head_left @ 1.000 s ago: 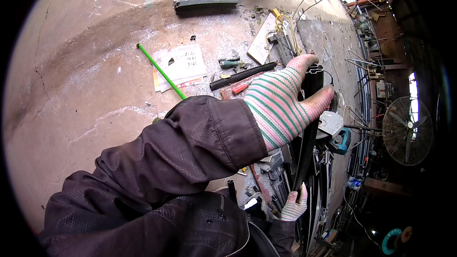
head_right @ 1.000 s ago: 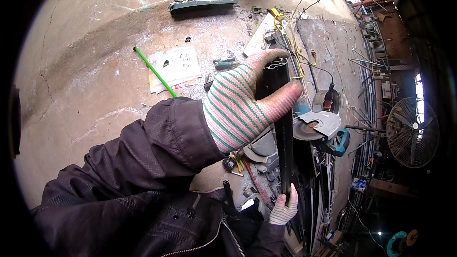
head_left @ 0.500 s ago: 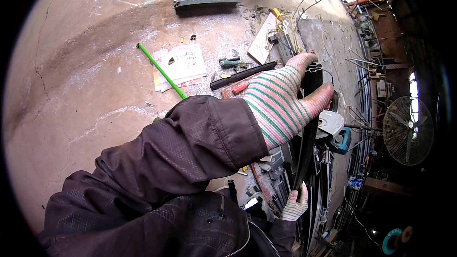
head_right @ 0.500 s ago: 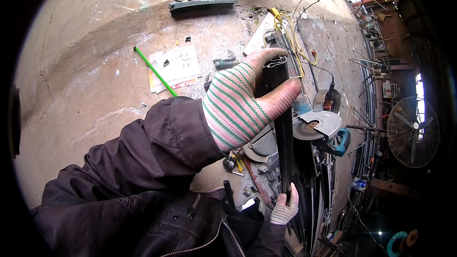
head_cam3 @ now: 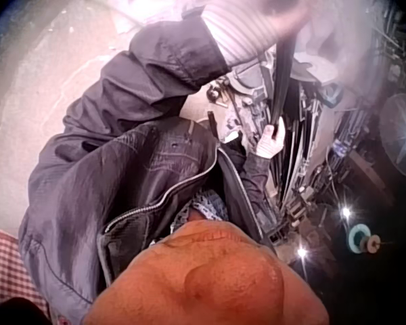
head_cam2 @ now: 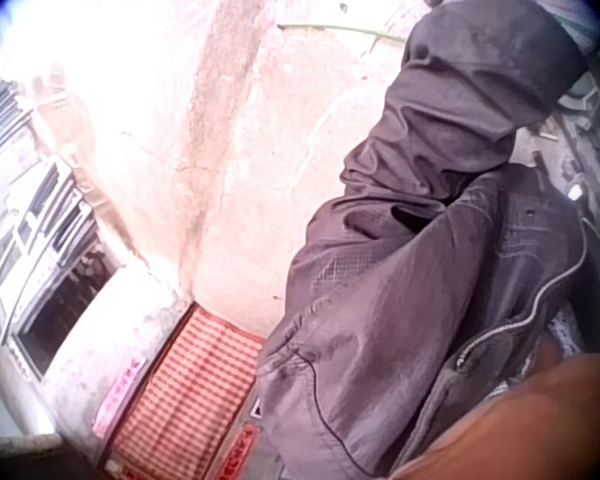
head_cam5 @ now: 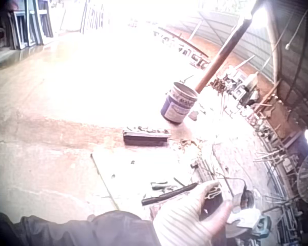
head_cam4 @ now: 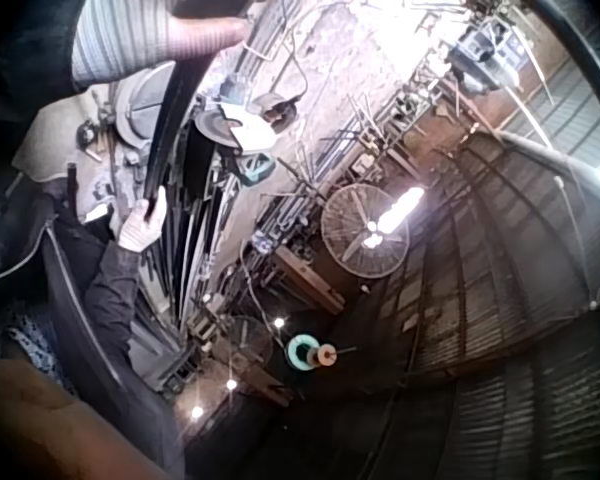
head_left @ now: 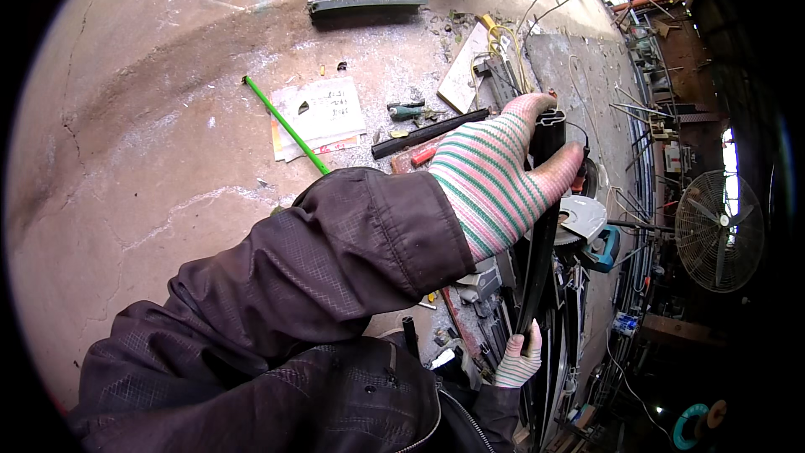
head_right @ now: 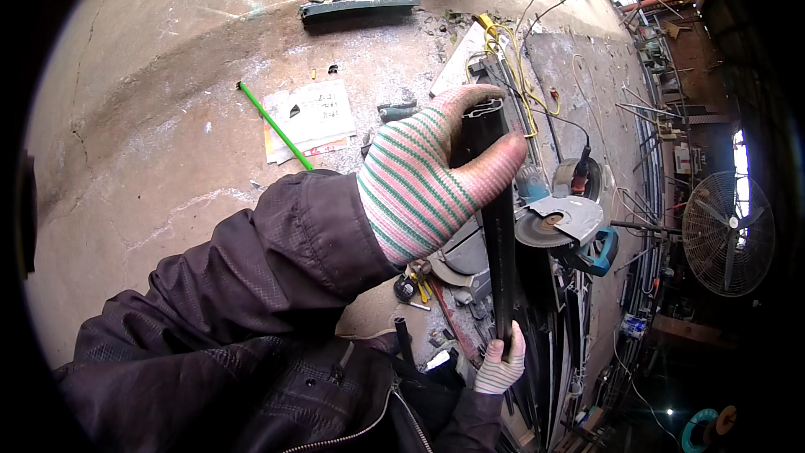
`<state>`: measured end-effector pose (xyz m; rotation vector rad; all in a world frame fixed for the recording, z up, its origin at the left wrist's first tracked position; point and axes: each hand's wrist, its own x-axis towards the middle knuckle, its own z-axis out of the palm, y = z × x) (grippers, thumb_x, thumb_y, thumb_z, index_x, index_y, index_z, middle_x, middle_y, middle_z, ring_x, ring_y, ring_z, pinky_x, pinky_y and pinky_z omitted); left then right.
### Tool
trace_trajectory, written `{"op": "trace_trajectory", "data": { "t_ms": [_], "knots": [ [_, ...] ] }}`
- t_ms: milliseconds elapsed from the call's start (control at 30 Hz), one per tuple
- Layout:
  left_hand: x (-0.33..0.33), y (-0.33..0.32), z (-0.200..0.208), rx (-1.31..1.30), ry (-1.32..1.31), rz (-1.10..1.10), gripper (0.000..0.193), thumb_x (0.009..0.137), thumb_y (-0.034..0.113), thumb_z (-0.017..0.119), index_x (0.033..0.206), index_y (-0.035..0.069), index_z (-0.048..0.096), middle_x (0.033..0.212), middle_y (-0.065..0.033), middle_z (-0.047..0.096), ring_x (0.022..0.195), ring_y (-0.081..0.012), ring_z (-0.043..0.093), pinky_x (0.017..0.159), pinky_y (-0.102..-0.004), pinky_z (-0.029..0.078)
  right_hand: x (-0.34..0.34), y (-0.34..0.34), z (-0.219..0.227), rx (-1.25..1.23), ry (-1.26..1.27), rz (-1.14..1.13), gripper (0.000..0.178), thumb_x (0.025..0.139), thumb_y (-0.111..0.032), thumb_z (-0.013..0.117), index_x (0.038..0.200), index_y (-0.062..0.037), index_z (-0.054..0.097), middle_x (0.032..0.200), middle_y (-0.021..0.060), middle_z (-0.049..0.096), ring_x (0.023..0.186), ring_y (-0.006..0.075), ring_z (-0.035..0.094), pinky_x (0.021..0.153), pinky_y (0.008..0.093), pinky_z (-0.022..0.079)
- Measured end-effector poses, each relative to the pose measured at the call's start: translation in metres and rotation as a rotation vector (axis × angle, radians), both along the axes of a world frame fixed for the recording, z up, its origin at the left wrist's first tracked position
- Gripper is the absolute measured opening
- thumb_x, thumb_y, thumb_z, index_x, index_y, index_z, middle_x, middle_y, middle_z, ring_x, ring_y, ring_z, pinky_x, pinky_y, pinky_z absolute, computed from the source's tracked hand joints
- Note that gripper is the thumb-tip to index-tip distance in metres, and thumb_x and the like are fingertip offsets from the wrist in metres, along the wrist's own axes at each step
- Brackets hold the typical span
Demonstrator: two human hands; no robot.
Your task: The person measures a black metal profile with a green tape measure, marks it with a pen, and cuts it using a chop saw. The person repeats this process for multiple pieces, inspecting the cut ends after each cut.
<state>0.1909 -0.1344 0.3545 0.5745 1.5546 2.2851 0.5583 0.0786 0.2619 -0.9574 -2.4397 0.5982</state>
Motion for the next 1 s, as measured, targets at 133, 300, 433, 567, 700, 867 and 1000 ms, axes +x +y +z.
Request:
{"op": "trace_trajectory", "data": {
  "t_ms": [133, 300, 433, 567, 700, 867, 1000],
  "knots": [
    [0.0, -0.003, 0.002, -0.028, 0.024, 0.013, 0.05, 0.097, 0.027, 0.07, 0.133, -0.003, 0.053, 0.102, -0.0142, 0.07, 0.09, -0.0151, 0.066, 0.079, -0.0301, 0.057, -0.001, 0.0, -0.001, 0.02, -0.001, 0.013, 0.063, 0.093, -0.052, 0.069, 0.133, -0.0033, 0.062, 0.124, 0.0129, 0.067, 0.112, 0.025, 0.063, 0.1, 0.0372, 0.047],
    [-0.001, 0.0, -0.002, -0.017, 0.034, 0.046, 0.051, 0.097, 0.026, 0.07, 0.134, -0.003, 0.052, 0.102, -0.0145, 0.069, 0.091, -0.0161, 0.066, 0.079, -0.0298, 0.057, -0.008, -0.002, -0.002, 0.035, -0.013, 0.024, 0.063, 0.094, -0.052, 0.068, 0.133, -0.0033, 0.062, 0.125, 0.0138, 0.067, 0.112, 0.0263, 0.063, 0.1, 0.0378, 0.047],
    [0.0, 0.006, -0.004, 0.02, -0.016, -0.005, 0.051, 0.097, 0.026, 0.07, 0.135, -0.004, 0.051, 0.102, -0.0136, 0.069, 0.092, -0.0158, 0.065, 0.081, -0.0296, 0.057, 0.0, 0.0, -0.003, 0.062, -0.009, 0.012, 0.062, 0.094, -0.052, 0.067, 0.133, -0.0035, 0.062, 0.125, 0.014, 0.067, 0.113, 0.0268, 0.063, 0.101, 0.0378, 0.047],
    [0.0, 0.004, -0.002, 0.047, -0.074, -0.032, 0.051, 0.098, 0.025, 0.069, 0.135, -0.004, 0.051, 0.104, -0.0123, 0.068, 0.094, -0.0154, 0.063, 0.082, -0.0293, 0.056, -0.006, -0.004, -0.005, 0.042, 0.009, 0.008, 0.062, 0.094, -0.052, 0.067, 0.133, -0.0034, 0.062, 0.126, 0.0139, 0.066, 0.113, 0.0266, 0.062, 0.102, 0.0378, 0.047],
    [-0.002, 0.003, -0.002, 0.001, -0.007, 0.006, 0.051, 0.098, 0.025, 0.069, 0.135, -0.004, 0.05, 0.105, -0.0116, 0.068, 0.094, -0.0153, 0.063, 0.081, -0.0295, 0.056, -0.008, -0.002, -0.004, -0.016, 0.02, 0.01, 0.063, 0.093, -0.052, 0.068, 0.132, -0.0024, 0.062, 0.125, 0.0137, 0.066, 0.114, 0.0261, 0.062, 0.102, 0.0378, 0.046],
    [-0.001, 0.006, -0.005, 0.059, -0.013, 0.007, 0.051, 0.098, 0.026, 0.07, 0.134, -0.003, 0.051, 0.103, -0.0113, 0.068, 0.093, -0.0153, 0.063, 0.081, -0.0297, 0.056, -0.01, -0.005, -0.005, 0.004, 0.029, -0.001, 0.065, 0.092, -0.052, 0.07, 0.132, -0.0017, 0.062, 0.125, 0.0131, 0.067, 0.113, 0.0252, 0.062, 0.102, 0.0375, 0.046],
    [-0.003, 0.009, -0.008, 0.021, -0.012, 0.012, 0.05, 0.098, 0.026, 0.069, 0.134, -0.003, 0.051, 0.103, -0.012, 0.068, 0.094, -0.0146, 0.063, 0.08, -0.0298, 0.056, -0.009, 0.006, -0.005, -0.045, 0.075, 0.047, 0.063, 0.092, -0.05, 0.072, 0.132, -0.0011, 0.063, 0.109, 0.0037, 0.07, 0.097, 0.0137, 0.061, 0.092, 0.0299, 0.048]
  ]
}}
